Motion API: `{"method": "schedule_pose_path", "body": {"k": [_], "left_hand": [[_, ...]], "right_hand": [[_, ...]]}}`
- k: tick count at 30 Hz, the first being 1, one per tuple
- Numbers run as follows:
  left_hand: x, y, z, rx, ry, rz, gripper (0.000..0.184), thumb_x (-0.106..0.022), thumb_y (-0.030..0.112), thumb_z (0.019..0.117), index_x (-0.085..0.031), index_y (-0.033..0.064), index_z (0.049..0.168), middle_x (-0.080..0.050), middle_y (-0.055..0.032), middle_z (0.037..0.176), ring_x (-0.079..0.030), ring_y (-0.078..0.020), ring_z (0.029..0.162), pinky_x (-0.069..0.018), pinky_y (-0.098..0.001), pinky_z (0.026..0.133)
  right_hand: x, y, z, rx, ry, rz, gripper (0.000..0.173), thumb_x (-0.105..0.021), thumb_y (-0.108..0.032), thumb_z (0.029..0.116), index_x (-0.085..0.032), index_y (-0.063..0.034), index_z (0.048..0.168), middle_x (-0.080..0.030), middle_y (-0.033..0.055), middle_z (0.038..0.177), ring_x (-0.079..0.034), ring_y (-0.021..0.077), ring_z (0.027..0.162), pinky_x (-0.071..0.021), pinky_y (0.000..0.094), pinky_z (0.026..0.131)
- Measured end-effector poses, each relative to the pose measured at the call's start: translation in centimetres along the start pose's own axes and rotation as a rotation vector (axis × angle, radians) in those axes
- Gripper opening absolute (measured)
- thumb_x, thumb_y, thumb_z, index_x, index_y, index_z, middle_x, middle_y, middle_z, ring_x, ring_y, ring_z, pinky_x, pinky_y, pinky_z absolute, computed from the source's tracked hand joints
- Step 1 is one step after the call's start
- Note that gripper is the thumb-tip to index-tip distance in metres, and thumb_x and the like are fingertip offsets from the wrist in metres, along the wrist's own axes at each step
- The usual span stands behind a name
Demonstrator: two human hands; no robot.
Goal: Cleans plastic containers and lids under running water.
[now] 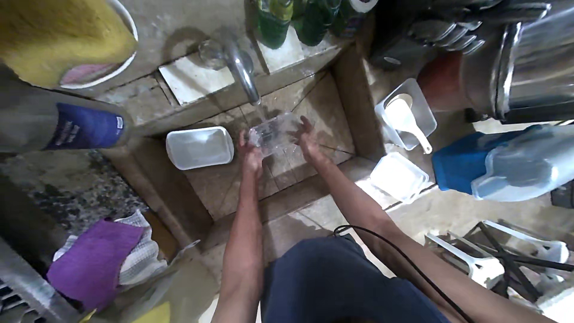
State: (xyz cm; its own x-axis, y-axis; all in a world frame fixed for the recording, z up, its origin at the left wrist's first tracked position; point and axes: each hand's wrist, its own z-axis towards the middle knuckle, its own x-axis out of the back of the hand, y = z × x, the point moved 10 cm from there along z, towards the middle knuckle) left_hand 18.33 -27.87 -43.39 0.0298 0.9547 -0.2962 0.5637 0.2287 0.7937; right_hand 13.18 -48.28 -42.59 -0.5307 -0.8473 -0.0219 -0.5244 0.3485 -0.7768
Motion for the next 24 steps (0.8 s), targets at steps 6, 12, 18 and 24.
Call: {"method": "schedule_pose_path", "body": {"k": [6, 12, 18, 24], "left_hand": [[-4.6, -1.0, 1.7, 0.092, -0.12, -0.009, 0.058, -0.049, -0.002, 0.1006, -0.036, 0.0118, 0.156, -0.049, -0.0119, 0.153, -0.062, -0.0278, 0.123, -0.0583, -0.0463, 0.093], [3.5, 2.2, 2.0, 0.047, 0.122, 0.14, 0.043, -0.044, 0.023, 0.1099, -0.044, 0.0163, 0.152, -0.056, -0.0115, 0.146, -0.063, -0.0295, 0.123, -0.0578, -0.0496, 0.095], [-0.5, 9.4, -5.3, -0.323, -0.08, 0.835, 0.053, -0.063, 0.021, 0.1013, -0.049, 0.0196, 0.152, -0.058, -0.0072, 0.146, -0.066, -0.0186, 0.117, -0.0572, -0.0398, 0.097], [-13.7, 10.2, -13.0, -0.684, -0.434, 1.388, 0.044, -0.069, 0.031, 0.0962, -0.066, 0.0138, 0.136, -0.063, -0.0123, 0.139, -0.06, -0.0386, 0.126, -0.0491, -0.0615, 0.101]], "right_hand": [[4.6, -3.2, 0.0, 0.13, 0.022, -0.047, 0.052, -0.044, 0.003, 0.1013, -0.045, -0.0106, 0.152, -0.05, 0.0121, 0.152, -0.068, 0.025, 0.113, -0.0615, 0.0417, 0.084], [-4.0, 0.0, 1.1, 0.182, -0.084, -0.056, 0.048, -0.05, -0.007, 0.1058, -0.043, -0.0072, 0.153, -0.065, 0.0181, 0.13, -0.068, 0.0259, 0.109, -0.0593, 0.0422, 0.09], [-3.2, 1.2, 0.6, 0.078, -0.022, -0.561, 0.029, -0.058, -0.012, 0.1012, -0.067, -0.0039, 0.128, -0.072, 0.0189, 0.113, -0.07, 0.0347, 0.102, -0.0568, 0.0578, 0.088], [-2.9, -3.5, -8.1, -0.208, -0.204, -0.407, 0.034, -0.052, 0.001, 0.1037, -0.057, 0.0116, 0.135, -0.06, 0.0278, 0.138, -0.056, 0.0346, 0.13, -0.0414, 0.0466, 0.113]]}}
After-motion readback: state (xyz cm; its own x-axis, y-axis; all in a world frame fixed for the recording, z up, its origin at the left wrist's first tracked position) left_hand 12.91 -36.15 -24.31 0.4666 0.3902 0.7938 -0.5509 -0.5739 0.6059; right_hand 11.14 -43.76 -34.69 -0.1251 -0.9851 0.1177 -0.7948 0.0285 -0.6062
